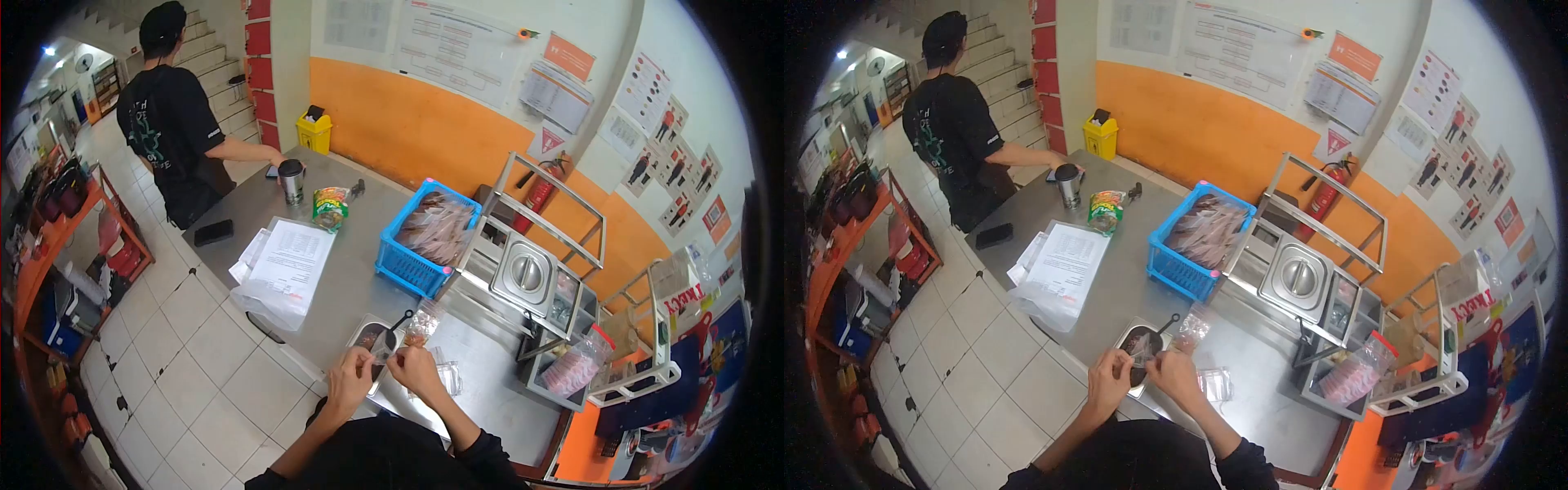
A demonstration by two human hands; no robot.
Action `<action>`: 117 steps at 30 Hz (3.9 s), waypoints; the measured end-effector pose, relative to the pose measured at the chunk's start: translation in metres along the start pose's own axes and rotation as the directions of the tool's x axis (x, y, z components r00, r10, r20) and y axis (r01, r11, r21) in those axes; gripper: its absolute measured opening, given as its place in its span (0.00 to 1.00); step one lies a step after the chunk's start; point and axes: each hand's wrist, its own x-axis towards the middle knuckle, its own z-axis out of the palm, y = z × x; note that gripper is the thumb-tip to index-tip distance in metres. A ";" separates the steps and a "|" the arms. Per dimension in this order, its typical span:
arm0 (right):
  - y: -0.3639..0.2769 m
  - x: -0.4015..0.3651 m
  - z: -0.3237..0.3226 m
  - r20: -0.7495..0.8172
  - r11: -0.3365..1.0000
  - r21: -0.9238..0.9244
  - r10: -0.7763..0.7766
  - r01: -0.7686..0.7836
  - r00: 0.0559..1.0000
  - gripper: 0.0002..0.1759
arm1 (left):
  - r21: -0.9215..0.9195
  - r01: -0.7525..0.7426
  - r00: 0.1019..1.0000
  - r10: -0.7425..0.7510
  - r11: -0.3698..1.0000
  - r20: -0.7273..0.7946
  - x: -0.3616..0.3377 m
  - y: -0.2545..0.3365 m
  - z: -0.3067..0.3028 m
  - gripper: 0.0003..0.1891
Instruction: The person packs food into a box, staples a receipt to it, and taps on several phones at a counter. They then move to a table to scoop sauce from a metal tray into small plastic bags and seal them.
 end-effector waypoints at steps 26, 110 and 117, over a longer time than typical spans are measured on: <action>0.029 0.002 0.050 -0.230 0.864 0.256 -0.381 0.433 0.896 0.05 | -0.072 0.049 0.970 -0.030 0.996 0.240 -0.031 -0.073 -0.107 0.28; 0.098 -0.041 0.083 -0.062 0.209 0.978 0.374 -0.019 0.925 0.13 | 0.359 -0.395 0.850 0.188 0.846 0.492 -0.075 -0.104 -0.051 0.31; 0.062 -0.051 0.071 -0.179 0.472 0.873 0.070 0.125 0.981 0.12 | 0.364 -0.410 0.846 0.200 0.836 0.494 -0.073 -0.103 -0.052 0.33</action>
